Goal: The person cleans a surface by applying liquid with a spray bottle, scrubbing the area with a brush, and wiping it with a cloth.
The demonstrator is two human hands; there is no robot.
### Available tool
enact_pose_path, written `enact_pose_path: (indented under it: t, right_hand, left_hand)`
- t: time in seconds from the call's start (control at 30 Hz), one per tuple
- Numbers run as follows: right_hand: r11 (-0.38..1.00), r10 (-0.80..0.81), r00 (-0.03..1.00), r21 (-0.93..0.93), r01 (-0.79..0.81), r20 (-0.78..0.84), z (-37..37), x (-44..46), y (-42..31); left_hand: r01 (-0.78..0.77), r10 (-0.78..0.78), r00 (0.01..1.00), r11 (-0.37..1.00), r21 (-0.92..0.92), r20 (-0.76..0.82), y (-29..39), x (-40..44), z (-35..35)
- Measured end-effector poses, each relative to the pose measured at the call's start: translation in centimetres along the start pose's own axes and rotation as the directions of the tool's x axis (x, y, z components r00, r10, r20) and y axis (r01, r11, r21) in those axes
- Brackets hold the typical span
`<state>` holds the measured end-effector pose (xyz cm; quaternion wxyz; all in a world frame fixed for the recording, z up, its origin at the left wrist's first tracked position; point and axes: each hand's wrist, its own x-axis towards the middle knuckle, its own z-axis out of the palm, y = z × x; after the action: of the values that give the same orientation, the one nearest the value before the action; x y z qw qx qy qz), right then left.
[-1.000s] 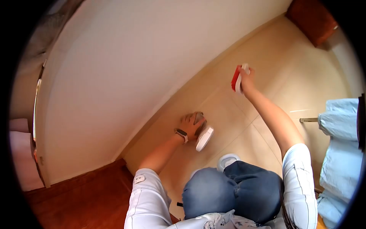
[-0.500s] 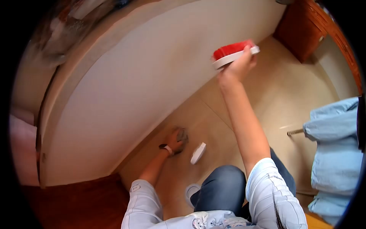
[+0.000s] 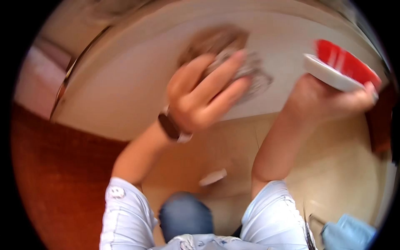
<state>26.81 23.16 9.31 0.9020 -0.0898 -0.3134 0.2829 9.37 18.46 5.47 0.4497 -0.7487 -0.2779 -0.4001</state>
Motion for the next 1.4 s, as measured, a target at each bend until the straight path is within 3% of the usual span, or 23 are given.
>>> enact_pose_path:
  t: [0.03,0.1,0.17,0.27,0.33,0.47,0.57,0.67,0.7,0.77,0.8,0.87,0.9,0.93,0.97,1.0,1.03,1.07,1.17,1.23,1.3,1.33,1.4]
  right_hand:
    - [0.918,-0.310,0.949,-0.275,0.286,-0.049,0.2,0.1,1.5]
    - [0.731,-0.541,0.841,-0.494,0.471,0.000,0.2,0.2,4.0]
    - [0.931,-0.262,0.954,-0.297,0.210,-0.146,-0.1,0.5,3.1]
    - [0.979,0.189,0.964,0.109,-0.170,-0.190,-1.6,1.4,2.6]
    - [0.973,0.221,0.941,0.118,-0.197,-0.256,-2.1,1.8,2.6]
    - [0.980,0.197,0.921,0.071,-0.184,-0.335,-2.9,3.3,1.2]
    - [0.971,-0.048,0.985,-0.240,0.006,-0.167,-4.7,5.7,-0.1]
    - [0.993,-0.010,0.996,-0.120,0.000,-0.085,-1.6,9.3,-1.0]
    - [0.818,-0.296,0.955,-0.510,0.265,0.021,-1.6,8.8,-2.0]
    - [0.429,-0.499,0.840,-0.781,0.454,0.214,-2.8,9.2,-3.6]
    - [0.846,-0.340,0.939,-0.454,0.281,-0.052,-3.7,10.3,-4.5]
    - [0.998,-0.040,0.980,0.043,0.049,-0.195,-5.6,11.1,-5.1]
    - [0.997,-0.056,0.985,0.051,0.066,-0.164,-6.3,11.2,-4.9]
    - [0.996,-0.051,0.987,0.058,0.061,-0.150,-7.0,11.0,-4.7]
    - [0.996,-0.046,0.990,0.064,0.056,-0.137,-7.7,10.7,-4.5]
    - [0.782,-0.422,0.901,-0.463,0.417,0.098,-8.8,10.2,-4.5]
    - [0.534,-0.490,0.818,-0.638,0.555,0.302,-8.7,9.7,-4.1]
    - [0.229,-0.532,0.691,-0.702,0.674,0.489,-8.6,9.2,-3.7]
    - [0.866,-0.354,0.935,-0.380,0.326,-0.006,-6.2,8.4,-2.1]
    - [0.966,-0.182,0.978,-0.203,0.160,-0.098,-5.7,7.4,-2.5]
    - [0.991,-0.092,0.989,-0.112,0.079,-0.112,-5.3,6.7,-2.8]
    - [0.995,-0.058,0.991,-0.084,0.049,-0.118,-5.2,6.5,-2.8]
    - [0.999,-0.002,0.992,-0.034,-0.003,-0.129,-4.8,6.5,-2.9]
  left_hand:
    - [-0.111,0.112,0.994,0.991,0.077,-0.015,-0.7,1.2,1.3]
    - [-0.153,0.143,0.987,0.973,0.172,0.073,-1.8,2.0,4.4]
    - [-0.237,0.197,0.966,0.934,0.268,0.166,-3.9,1.6,5.4]
    - [-0.358,0.313,0.929,0.892,0.275,0.195,-5.3,2.3,3.6]
    - [-0.493,0.375,0.844,0.825,0.276,0.384,-6.4,1.8,1.3]
    - [-0.460,0.175,0.792,0.802,0.382,0.585,-7.0,0.3,-4.9]
    - [-0.326,-0.064,0.811,0.775,0.541,0.581,-7.0,-0.6,-7.6]
    - [0.007,-0.477,0.756,0.692,0.722,0.449,-8.9,-1.8,-10.9]
    - [0.119,-0.594,0.724,0.608,0.785,0.351,-8.9,-3.2,-12.9]
    - [0.290,-0.728,0.655,0.490,0.822,0.203,-8.0,-4.7,-15.9]
    - [0.353,-0.755,0.637,0.464,0.812,0.155,-7.3,-4.5,-17.3]
    - [0.713,-0.889,0.455,0.335,0.616,-0.043,-5.0,-4.0,-19.3]
    - [0.968,-0.991,0.132,0.124,0.219,-0.025,-5.5,-5.4,-21.3]
    - [0.972,-0.986,-0.165,-0.166,-0.164,0.019,-5.1,-4.8,-22.2]
    - [0.879,-0.937,-0.307,-0.347,-0.327,0.167,-4.6,-4.5,-22.9]
    - [0.724,-0.851,-0.412,-0.523,-0.450,0.326,-3.8,-4.2,-23.2]
    - [0.750,-0.870,-0.343,-0.480,-0.455,0.353,-3.3,-5.4,-23.6]
    - [0.850,-0.872,-0.109,-0.331,-0.411,0.477,-6.1,-11.1,-26.9]
    - [0.821,-0.910,-0.224,-0.369,-0.436,0.348,-1.0,-5.1,-21.0]
    - [0.656,-0.834,-0.372,-0.547,-0.521,0.407,2.5,-1.2,-17.4]
    - [0.800,-0.750,-0.442,-0.578,-0.161,0.492,3.7,-1.5,-16.5]
    - [0.871,-0.646,-0.437,-0.478,0.115,0.626,3.3,-3.8,-16.9]
    - [0.819,-0.162,-0.407,0.371,0.437,0.899,1.6,-6.3,-14.5]
